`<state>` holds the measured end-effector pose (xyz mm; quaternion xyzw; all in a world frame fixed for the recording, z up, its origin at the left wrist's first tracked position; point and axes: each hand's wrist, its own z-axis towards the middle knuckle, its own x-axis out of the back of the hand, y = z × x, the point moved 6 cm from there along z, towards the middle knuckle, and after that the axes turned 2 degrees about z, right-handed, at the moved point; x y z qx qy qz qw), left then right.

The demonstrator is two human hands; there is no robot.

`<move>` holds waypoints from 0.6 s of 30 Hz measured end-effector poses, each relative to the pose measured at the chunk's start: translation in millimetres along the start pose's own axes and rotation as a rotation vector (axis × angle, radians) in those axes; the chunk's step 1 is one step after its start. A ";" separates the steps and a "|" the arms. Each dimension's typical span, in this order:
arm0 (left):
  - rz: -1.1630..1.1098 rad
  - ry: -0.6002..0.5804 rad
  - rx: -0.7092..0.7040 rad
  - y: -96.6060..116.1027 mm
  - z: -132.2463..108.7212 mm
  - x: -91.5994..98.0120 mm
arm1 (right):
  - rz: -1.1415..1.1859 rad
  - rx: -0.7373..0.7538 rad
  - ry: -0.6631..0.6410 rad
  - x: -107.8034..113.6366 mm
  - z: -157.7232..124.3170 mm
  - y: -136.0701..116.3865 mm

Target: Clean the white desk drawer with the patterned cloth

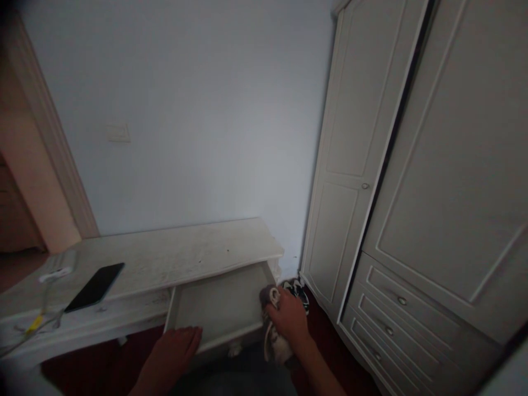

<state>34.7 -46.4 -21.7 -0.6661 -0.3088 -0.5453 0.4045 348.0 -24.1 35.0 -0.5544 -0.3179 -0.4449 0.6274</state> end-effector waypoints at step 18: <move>-0.079 -0.049 0.016 0.6 -1.1 16.6 | 0.108 0.303 -0.112 -64.8 -24.3 -147.3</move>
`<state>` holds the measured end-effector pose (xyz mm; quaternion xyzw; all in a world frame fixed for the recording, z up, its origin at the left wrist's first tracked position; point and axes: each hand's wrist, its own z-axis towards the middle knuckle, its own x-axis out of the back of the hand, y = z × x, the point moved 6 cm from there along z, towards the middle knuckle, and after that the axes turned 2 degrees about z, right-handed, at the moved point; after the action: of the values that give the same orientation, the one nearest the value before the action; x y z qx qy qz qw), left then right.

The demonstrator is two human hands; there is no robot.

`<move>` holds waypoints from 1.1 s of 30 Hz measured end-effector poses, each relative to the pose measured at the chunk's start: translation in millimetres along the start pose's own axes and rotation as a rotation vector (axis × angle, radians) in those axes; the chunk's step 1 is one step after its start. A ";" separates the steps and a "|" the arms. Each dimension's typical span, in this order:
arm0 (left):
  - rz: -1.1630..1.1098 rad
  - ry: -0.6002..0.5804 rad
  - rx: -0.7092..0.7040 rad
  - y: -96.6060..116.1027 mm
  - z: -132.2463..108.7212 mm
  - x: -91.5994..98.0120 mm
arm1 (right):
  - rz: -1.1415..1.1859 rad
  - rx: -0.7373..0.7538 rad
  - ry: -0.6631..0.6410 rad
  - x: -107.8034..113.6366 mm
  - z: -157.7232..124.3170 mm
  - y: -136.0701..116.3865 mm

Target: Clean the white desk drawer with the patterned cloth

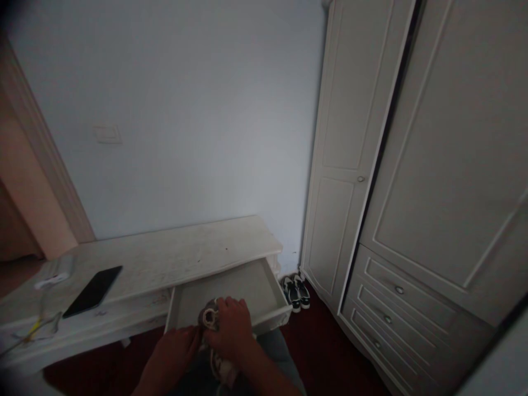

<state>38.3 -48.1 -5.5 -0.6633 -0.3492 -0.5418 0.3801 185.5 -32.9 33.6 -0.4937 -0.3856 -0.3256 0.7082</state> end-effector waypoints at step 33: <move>-0.060 -0.016 0.050 -4.1 1.9 -2.5 | 0.125 0.022 0.015 -11.9 3.8 -3.4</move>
<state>35.1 -44.6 -7.7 -0.6472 -0.3856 -0.5387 0.3772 175.9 -29.4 25.6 -0.5067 -0.3520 -0.2804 0.7354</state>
